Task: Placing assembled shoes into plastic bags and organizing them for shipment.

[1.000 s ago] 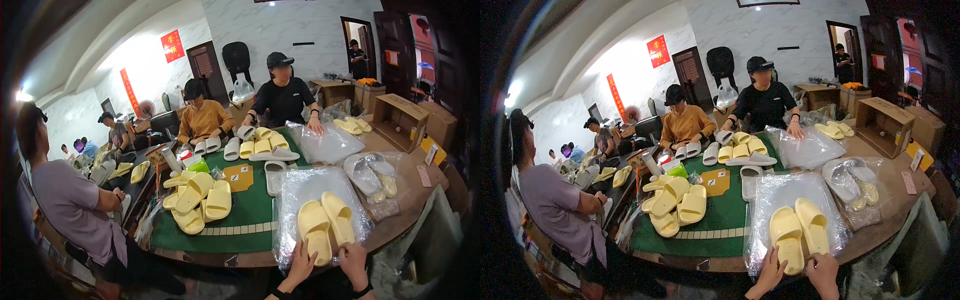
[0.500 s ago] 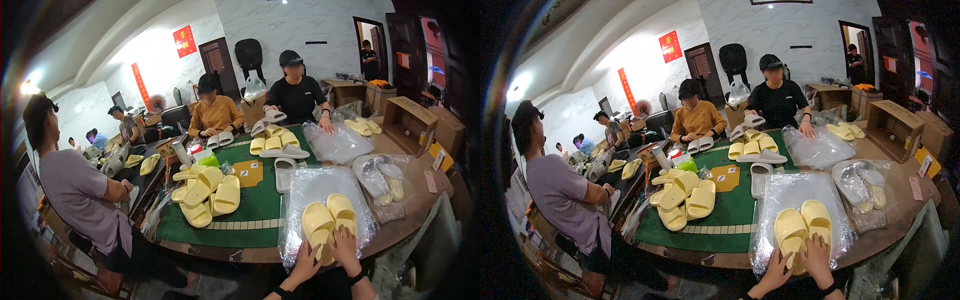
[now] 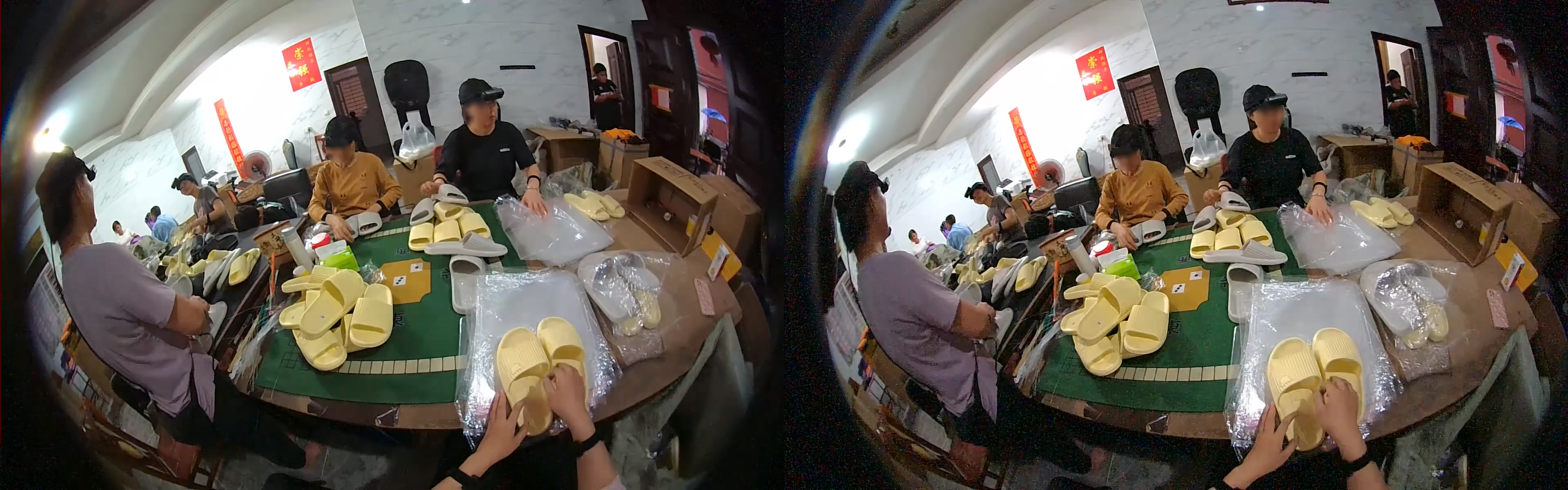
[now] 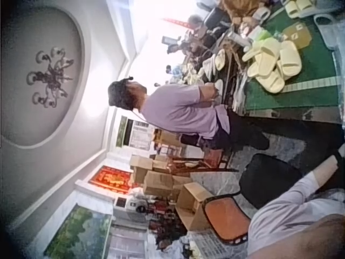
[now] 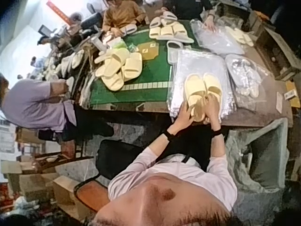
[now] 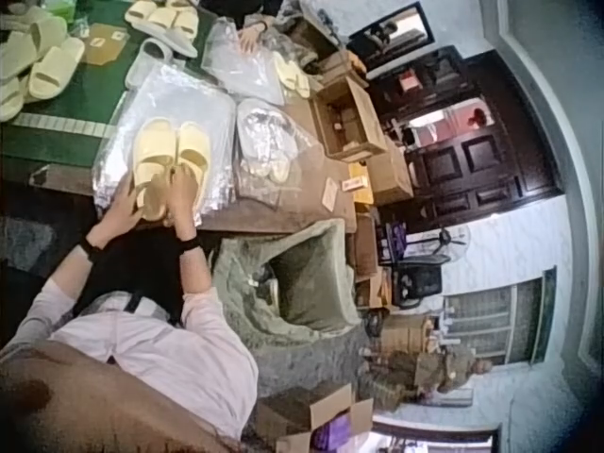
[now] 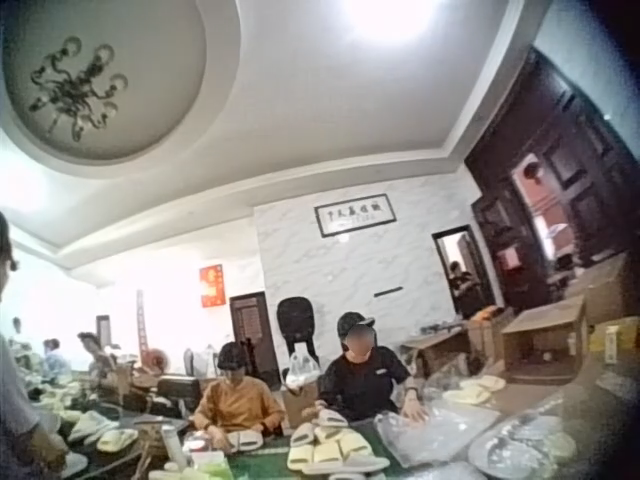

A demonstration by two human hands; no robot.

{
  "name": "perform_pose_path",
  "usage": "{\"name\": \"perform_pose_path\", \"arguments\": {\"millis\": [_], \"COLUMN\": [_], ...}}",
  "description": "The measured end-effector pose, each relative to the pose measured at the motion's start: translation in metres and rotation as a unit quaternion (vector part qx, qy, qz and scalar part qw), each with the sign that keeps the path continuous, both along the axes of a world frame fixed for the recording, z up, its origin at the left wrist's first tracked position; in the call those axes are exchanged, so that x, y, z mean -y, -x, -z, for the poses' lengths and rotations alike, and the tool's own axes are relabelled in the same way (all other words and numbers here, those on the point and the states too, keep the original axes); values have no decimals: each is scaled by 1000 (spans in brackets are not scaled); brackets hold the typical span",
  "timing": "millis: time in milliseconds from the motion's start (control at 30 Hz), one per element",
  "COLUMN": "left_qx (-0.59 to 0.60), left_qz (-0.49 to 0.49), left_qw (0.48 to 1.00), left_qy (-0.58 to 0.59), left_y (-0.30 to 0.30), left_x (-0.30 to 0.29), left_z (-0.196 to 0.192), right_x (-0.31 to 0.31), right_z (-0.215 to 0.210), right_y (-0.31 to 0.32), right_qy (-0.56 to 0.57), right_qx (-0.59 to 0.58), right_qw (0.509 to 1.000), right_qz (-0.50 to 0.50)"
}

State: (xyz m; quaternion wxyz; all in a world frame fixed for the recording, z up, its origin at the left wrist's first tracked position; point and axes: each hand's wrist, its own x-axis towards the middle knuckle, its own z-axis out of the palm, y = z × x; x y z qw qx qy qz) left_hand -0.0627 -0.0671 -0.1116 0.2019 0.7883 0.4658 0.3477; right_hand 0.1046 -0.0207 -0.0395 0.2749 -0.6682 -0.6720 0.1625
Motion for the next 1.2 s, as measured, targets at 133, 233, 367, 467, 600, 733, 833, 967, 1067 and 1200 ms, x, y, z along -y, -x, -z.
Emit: {"name": "perform_pose_path", "arguments": {"millis": [133, 233, 367, 467, 600, 733, 833, 967, 1067, 1200], "left_qx": [-3, -6, -5, 6, 22, 175, 202, -114, -223, -191], "left_qz": [0, -2, -8, 4, 9, -42, -73, -5, 6, 13], "left_qw": [1000, 1000, 1000, 1000, 999, 980, 967, 991, 975, 978], "left_qy": [-9, -20, 6, -4, 23, 91, 135, -64, -23, -77], "left_y": [0, 0, 0, 2, 1, 10, 16, 14, 13, 25], "left_x": [-1, 0, 1, 0, 1, 8, 13, 32, 32, 22], "left_z": [6, 4, -1, -2, -8, -5, -14, -4, 0, 15], "right_x": [-4, -13, -53, -62, -60, -38, -28, 26, 56, 96], "right_z": [0, -1, 14, 13, 32, 5, 14, -47, -58, -41], "right_y": [-5, -1, -13, -16, -11, -6, -20, -19, -28, -57], "right_qy": [75, 67, 125, 161, 91, 71, -32, -24, 85, 344], "right_qx": [23, 129, 104, 77, 174, 4, -291, -226, -229, -410], "right_qw": [982, 983, 980, 966, 972, 990, 940, 933, 872, 759], "right_qz": [-174, -113, -116, -189, -132, -120, -175, -278, -424, -370]}}
